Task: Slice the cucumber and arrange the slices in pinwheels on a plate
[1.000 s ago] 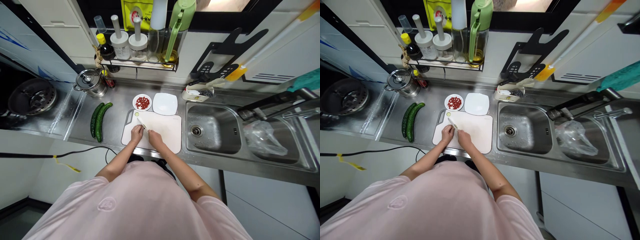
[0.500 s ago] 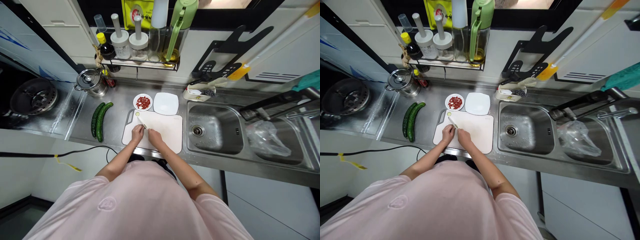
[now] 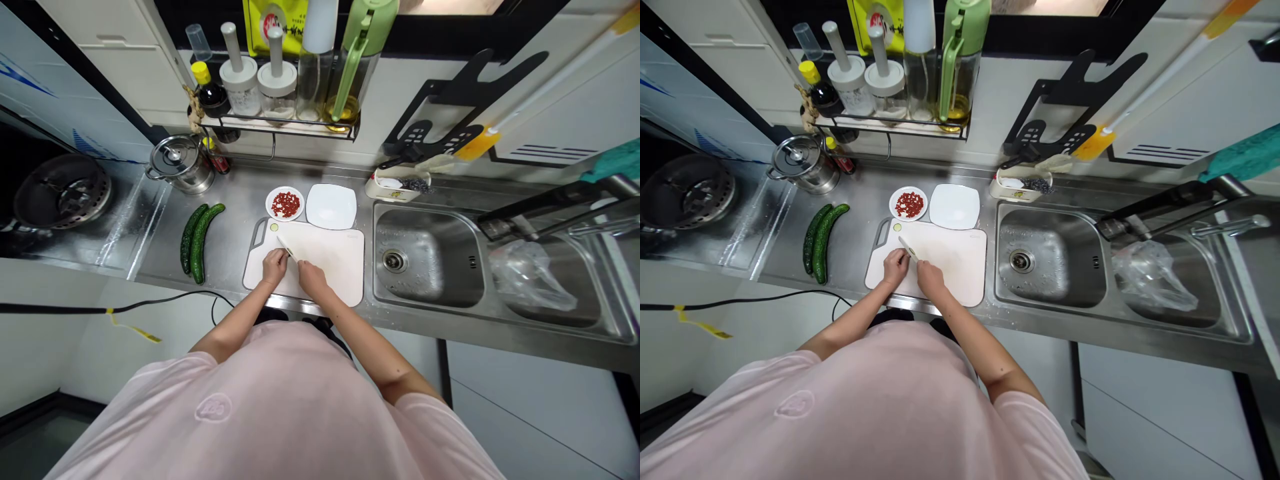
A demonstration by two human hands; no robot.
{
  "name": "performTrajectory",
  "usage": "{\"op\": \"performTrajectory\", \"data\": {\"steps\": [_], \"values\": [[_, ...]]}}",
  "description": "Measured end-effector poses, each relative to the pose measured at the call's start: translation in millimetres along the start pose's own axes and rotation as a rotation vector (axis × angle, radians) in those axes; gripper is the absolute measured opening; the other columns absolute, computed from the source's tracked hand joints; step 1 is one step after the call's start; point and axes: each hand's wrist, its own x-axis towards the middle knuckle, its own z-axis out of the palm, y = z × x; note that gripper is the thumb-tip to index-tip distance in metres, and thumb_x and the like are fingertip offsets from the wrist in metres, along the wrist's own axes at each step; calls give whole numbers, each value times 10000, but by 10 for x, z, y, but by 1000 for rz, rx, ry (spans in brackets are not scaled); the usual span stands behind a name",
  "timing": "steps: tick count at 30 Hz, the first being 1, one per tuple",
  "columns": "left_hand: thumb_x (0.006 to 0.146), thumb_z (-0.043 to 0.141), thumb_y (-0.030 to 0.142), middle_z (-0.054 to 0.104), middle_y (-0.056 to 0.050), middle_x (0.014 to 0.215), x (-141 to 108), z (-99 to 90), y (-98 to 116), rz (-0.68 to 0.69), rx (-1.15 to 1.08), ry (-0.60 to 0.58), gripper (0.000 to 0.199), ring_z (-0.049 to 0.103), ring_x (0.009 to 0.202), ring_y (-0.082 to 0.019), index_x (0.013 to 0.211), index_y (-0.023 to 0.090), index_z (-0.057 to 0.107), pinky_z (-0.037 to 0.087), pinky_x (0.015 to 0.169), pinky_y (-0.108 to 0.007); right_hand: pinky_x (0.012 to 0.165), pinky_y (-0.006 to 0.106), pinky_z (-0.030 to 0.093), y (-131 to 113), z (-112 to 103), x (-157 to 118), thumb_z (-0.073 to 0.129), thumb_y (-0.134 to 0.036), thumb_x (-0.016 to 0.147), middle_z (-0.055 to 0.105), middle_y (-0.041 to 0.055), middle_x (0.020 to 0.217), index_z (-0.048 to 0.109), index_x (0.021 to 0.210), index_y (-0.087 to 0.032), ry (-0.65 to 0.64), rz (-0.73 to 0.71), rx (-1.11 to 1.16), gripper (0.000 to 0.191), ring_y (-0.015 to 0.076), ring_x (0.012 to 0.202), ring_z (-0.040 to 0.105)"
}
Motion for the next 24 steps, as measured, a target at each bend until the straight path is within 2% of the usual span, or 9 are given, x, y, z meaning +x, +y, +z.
{"op": "performTrajectory", "data": {"steps": [6,14,24], "values": [[888,457,215,637,-52,813,7,1,-1,18,-4,6,171,568,782,-167,787,196,593,411,716,-289,742,271,451,-30,-19,93,324,-40,876,617,107,1045,492,1069,-153,17,0,9,280,187,908,621],[890,458,222,635,-48,806,6,-4,-15,10,-10,6,166,568,778,-166,799,196,595,414,709,-286,745,268,450,1,-12,56,349,-31,871,618,96,1043,494,1055,-162,-7,9,20,268,189,916,621],[888,464,223,641,-53,812,6,8,-19,24,-21,17,167,575,785,-168,808,195,608,419,717,-291,757,253,441,-30,-39,143,349,-27,869,622,104,1052,501,1066,-152,14,-10,28,279,183,938,615]]}}
